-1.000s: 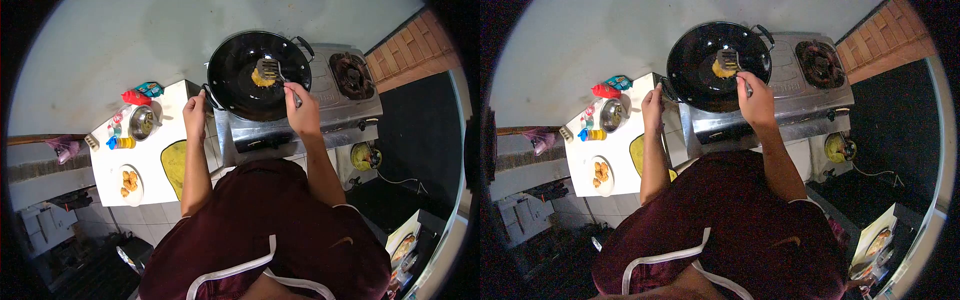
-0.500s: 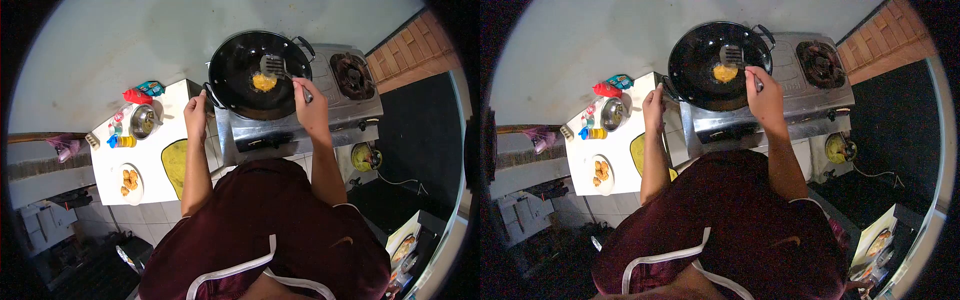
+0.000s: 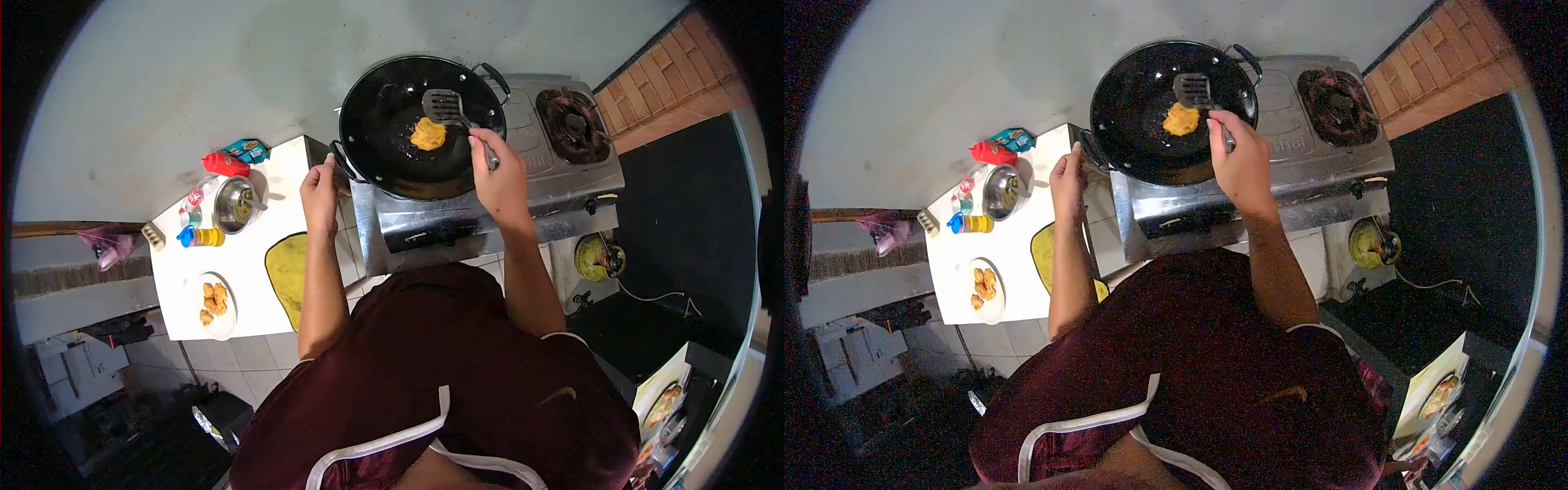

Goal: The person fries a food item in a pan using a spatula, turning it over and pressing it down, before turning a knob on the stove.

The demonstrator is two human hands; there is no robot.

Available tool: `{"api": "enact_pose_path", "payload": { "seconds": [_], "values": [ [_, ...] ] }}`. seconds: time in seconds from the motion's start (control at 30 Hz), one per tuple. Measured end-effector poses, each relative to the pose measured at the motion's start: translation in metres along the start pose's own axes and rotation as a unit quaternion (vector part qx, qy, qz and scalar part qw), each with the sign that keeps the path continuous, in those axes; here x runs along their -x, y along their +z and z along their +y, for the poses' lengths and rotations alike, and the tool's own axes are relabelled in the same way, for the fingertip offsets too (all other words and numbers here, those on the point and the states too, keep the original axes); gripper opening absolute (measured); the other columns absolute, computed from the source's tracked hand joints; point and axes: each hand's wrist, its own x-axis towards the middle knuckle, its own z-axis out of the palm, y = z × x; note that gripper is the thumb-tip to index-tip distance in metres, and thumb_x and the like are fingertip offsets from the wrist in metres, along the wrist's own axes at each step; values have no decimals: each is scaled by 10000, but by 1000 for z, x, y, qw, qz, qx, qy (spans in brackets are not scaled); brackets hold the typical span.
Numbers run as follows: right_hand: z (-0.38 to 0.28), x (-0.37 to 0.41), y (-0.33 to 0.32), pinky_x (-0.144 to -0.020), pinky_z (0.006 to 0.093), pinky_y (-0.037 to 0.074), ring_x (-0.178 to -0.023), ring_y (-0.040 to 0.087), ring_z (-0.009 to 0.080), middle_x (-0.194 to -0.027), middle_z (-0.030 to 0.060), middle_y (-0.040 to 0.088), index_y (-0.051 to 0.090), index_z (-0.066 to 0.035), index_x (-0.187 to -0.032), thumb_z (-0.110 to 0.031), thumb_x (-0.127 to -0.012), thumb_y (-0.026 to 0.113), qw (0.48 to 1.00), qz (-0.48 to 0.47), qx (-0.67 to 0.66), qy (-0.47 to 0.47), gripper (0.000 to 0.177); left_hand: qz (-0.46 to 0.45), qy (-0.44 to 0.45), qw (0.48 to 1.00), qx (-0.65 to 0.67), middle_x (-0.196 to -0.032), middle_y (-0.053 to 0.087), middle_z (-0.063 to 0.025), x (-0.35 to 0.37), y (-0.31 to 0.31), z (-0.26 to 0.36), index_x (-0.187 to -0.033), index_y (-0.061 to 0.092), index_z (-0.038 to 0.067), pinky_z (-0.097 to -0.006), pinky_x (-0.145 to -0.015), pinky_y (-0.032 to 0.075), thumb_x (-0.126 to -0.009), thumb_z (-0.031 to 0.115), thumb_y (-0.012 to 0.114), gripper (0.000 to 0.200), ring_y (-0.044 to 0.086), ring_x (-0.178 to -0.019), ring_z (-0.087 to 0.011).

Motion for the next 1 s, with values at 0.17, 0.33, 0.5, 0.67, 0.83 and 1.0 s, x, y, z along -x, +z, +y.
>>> {"api": "enact_pose_path", "payload": {
  "seconds": [0.17,0.33,0.5,0.67,0.83,1.0],
  "values": [
    [2,2,3,-703,356,502,-821,654,333,-901,185,663,638,-46,-998,-131,-879,597,997,-62,-35,21,152,4,3,1000,-2,-565,371,82,0,2,-3,-656,506,134,-215,-451,228,-914,322,598,333,323,-481,-36],
    [2,3,1,-705,350,502,-815,653,333,-903,183,661,636,-39,-993,-119,-872,600,997,-78,-23,20,149,6,4,1000,15,-571,367,85,2,-1,-3,-673,516,130,-215,-440,222,-920,317,590,319,315,-476,-32],
    [-4,0,-2,-724,342,500,-831,654,319,-899,167,667,641,-30,-977,-115,-871,603,996,-74,-45,20,141,12,6,1000,2,-573,368,87,1,0,-2,-679,519,128,-213,-435,216,-919,323,590,318,309,-476,-28],
    [-3,-9,-17,-737,338,501,-851,659,308,-914,158,674,652,-28,-971,-116,-868,613,999,-32,-21,-18,141,10,11,1000,-6,-573,368,89,0,0,-2,-674,521,129,-211,-434,213,-916,331,594,323,305,-475,-27],
    [-14,2,-19,-714,347,506,-827,664,313,-892,170,672,648,-32,-977,-122,-876,604,993,-102,-33,43,143,13,17,1000,0,-570,373,88,-1,2,-3,-678,535,127,-212,-441,213,-914,338,597,323,307,-481,-25],
    [-4,2,-11,-705,328,497,-794,661,297,-872,170,669,644,-25,-978,-131,-883,596,995,-96,-17,5,149,19,10,1000,3,-578,382,86,0,1,-5,-696,554,120,-206,-445,220,-911,339,600,311,312,-485,-24]
  ]
}}
